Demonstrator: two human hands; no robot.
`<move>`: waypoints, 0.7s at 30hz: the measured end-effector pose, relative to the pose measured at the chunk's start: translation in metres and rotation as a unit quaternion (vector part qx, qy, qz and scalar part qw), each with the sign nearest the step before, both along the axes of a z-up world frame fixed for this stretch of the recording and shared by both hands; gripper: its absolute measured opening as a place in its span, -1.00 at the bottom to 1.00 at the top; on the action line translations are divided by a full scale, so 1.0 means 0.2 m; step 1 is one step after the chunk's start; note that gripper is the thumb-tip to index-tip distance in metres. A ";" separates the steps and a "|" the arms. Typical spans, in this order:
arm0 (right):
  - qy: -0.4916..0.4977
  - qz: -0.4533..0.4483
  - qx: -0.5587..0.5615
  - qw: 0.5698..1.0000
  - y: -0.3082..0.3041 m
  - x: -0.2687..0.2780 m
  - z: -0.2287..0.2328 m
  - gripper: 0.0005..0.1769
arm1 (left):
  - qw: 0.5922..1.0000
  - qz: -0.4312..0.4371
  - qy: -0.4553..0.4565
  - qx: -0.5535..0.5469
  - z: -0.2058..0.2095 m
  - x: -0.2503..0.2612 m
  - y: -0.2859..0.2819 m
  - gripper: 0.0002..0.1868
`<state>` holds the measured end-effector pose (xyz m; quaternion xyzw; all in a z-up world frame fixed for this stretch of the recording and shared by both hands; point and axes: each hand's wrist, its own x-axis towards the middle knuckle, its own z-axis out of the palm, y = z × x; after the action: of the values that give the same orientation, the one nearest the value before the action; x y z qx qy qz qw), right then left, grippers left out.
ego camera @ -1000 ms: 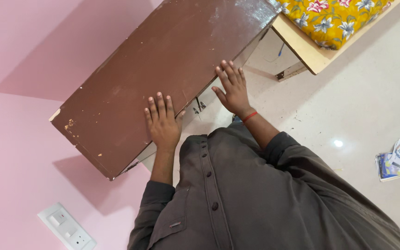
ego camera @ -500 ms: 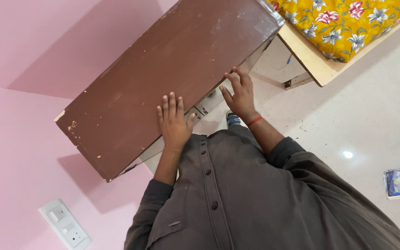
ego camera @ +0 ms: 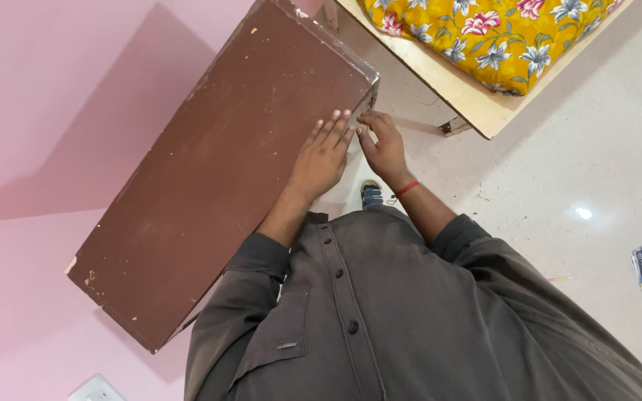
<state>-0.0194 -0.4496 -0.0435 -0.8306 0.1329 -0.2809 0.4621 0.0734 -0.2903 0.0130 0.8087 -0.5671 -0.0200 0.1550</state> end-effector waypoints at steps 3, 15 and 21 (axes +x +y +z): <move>0.011 -0.022 0.052 0.998 -0.14 0.07 -0.08 -0.70 | 1.000 -0.024 -0.018 0.006 -0.03 0.10 -0.22 -0.47; 0.061 0.052 0.185 0.979 -0.36 0.23 -0.28 -0.50 | 0.998 -0.041 -0.032 -0.028 -0.06 0.27 -0.59 -0.53; 0.088 0.057 0.200 0.974 -0.34 0.24 -0.30 -0.38 | 0.997 -0.029 -0.070 -0.027 -0.05 0.25 -0.62 -0.55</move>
<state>0.0286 -0.5169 -0.1044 -0.7491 0.1791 -0.1473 0.6206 0.1238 -0.4135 0.0021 0.7868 -0.6001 0.0476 0.1364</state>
